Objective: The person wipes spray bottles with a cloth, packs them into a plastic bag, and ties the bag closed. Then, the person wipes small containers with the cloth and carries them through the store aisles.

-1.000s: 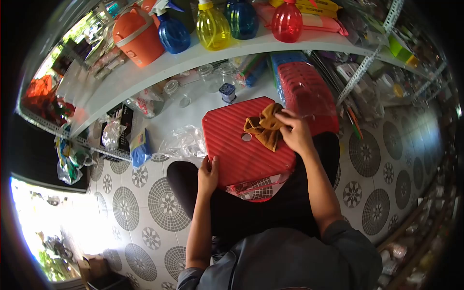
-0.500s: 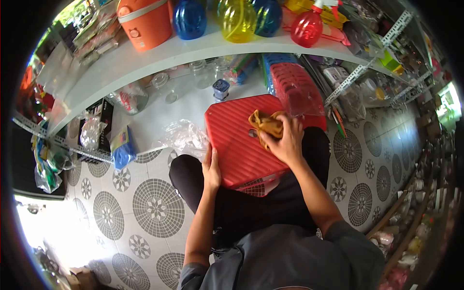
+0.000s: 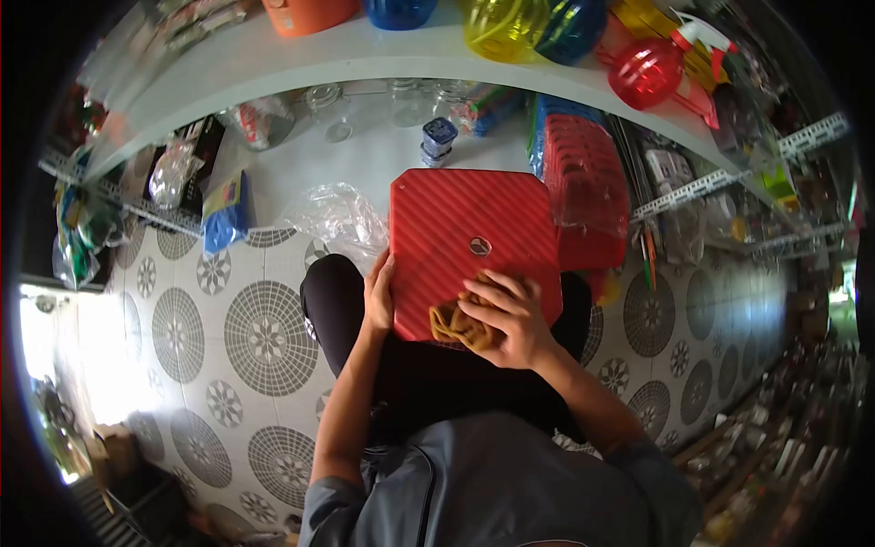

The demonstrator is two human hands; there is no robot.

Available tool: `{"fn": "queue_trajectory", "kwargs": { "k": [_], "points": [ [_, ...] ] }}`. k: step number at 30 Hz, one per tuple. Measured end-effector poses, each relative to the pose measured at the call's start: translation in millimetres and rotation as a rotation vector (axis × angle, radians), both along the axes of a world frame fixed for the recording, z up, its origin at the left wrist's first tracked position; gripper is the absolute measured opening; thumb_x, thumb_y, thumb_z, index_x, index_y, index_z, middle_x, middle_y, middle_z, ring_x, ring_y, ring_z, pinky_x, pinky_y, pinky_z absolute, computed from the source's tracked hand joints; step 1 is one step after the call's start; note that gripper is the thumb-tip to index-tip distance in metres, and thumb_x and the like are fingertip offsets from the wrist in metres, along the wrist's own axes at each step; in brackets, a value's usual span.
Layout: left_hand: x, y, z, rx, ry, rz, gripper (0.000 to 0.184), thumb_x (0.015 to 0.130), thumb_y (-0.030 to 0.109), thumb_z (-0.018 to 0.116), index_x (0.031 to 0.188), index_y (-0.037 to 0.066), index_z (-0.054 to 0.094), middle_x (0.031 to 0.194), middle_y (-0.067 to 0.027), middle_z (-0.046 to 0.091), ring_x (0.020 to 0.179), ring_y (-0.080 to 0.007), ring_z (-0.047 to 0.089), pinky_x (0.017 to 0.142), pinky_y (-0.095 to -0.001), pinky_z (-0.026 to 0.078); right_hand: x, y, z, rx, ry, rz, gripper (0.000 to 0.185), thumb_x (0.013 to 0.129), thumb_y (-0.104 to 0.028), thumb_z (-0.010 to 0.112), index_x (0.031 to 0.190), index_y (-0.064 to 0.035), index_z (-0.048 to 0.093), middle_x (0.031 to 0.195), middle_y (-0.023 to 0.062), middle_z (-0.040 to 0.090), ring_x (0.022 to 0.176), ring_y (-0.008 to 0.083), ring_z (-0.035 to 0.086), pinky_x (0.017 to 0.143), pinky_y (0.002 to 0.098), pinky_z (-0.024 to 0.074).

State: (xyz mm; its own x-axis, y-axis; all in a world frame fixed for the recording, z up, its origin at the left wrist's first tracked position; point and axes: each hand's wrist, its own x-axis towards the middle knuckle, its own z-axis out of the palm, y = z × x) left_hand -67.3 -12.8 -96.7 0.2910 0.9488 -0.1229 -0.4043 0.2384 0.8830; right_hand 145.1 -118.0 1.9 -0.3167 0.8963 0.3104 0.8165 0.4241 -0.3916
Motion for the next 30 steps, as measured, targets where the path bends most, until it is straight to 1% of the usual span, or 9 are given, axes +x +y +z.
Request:
{"fn": "queue_trajectory", "kwargs": {
  "k": [8,13,15,17,19,23,25,28,30],
  "points": [
    [-4,2,-31,0.031,0.004,-0.025,0.044,0.102,0.024,0.032,0.130,-0.005,0.047,0.122,-0.0129,0.058,0.113,-0.0170,0.052,0.100,-0.0299,0.038,34,63,-5,0.067,-0.077,-0.361,0.056,0.077,-0.045,0.066,0.121,-0.0100,0.060,0.139,0.0186,0.041,0.124,0.0385,0.041,0.098,0.0576,0.0304],
    [-1,-1,-8,0.079,0.055,-0.004,0.041,0.101,0.021,0.034,0.128,-0.006,0.049,0.124,-0.0128,0.057,0.112,-0.0179,0.053,0.098,-0.0303,0.040,-22,80,5,0.040,-0.095,0.206,0.061,0.077,-0.056,0.064,0.120,-0.0130,0.062,0.136,0.0175,0.045,0.131,0.0369,0.034,0.100,0.0586,0.0308],
    [0,-1,-15,0.020,-0.031,-0.011,0.040,0.101,0.020,0.034,0.126,-0.006,0.050,0.121,-0.0118,0.059,0.110,-0.0171,0.054,0.097,-0.0298,0.040,-15,105,-2,0.121,-0.069,0.217,0.050,0.079,-0.048,0.066,0.115,-0.0139,0.065,0.130,0.0151,0.052,0.121,0.0358,0.045,0.096,0.0529,0.0372],
    [-3,1,-23,0.129,0.225,-0.004,0.042,0.100,0.020,0.032,0.128,-0.005,0.050,0.123,-0.0133,0.058,0.113,-0.0190,0.054,0.099,-0.0302,0.039,-9,147,8,-0.031,-0.017,0.002,0.041,0.079,-0.043,0.066,0.106,-0.0112,0.068,0.120,0.0136,0.056,0.110,0.0345,0.051,0.087,0.0490,0.0424],
    [0,-2,-15,0.070,0.198,0.040,0.041,0.100,0.019,0.034,0.127,-0.006,0.051,0.123,-0.0145,0.059,0.113,-0.0202,0.053,0.099,-0.0298,0.038,-15,177,-11,0.362,-0.077,-0.329,0.038,0.079,-0.036,0.067,0.105,-0.0096,0.068,0.113,0.0114,0.058,0.102,0.0308,0.054,0.081,0.0440,0.0454],
    [-5,1,-47,0.255,0.388,0.062,0.037,0.098,0.017,0.040,0.125,-0.004,0.053,0.125,-0.0178,0.055,0.119,-0.0254,0.051,0.102,-0.0357,0.039,-52,151,-3,0.063,0.035,0.148,0.036,0.075,-0.031,0.070,0.104,-0.0099,0.069,0.119,0.0110,0.057,0.111,0.0318,0.051,0.089,0.0466,0.0438],
    [0,-14,-50,0.285,-0.030,0.070,0.037,0.097,0.021,0.042,0.125,0.000,0.055,0.126,-0.0159,0.055,0.122,-0.0261,0.048,0.102,-0.0380,0.039,-72,103,7,0.058,0.045,0.323,0.039,0.073,-0.029,0.072,0.107,-0.0104,0.068,0.123,0.0111,0.056,0.119,0.0331,0.048,0.095,0.0450,0.0424],
    [-3,-7,-48,0.490,0.529,0.198,0.035,0.100,0.024,0.041,0.117,0.000,0.058,0.115,-0.0104,0.060,0.108,-0.0183,0.054,0.093,-0.0299,0.043,-59,54,18,-0.039,0.074,0.385,0.041,0.072,-0.023,0.072,0.111,-0.0114,0.067,0.130,0.0130,0.053,0.122,0.0350,0.046,0.100,0.0447,0.0394],
    [8,-2,-32,-0.025,-0.015,0.083,0.037,0.101,0.024,0.039,0.109,-0.004,0.061,0.098,-0.0072,0.066,0.094,-0.0121,0.055,0.086,-0.0253,0.043,-21,48,17,-0.038,0.053,0.273,0.042,0.072,-0.020,0.072,0.112,-0.0098,0.066,0.131,0.0143,0.052,0.120,0.0355,0.048,0.099,0.0449,0.0395]
  ]
}}
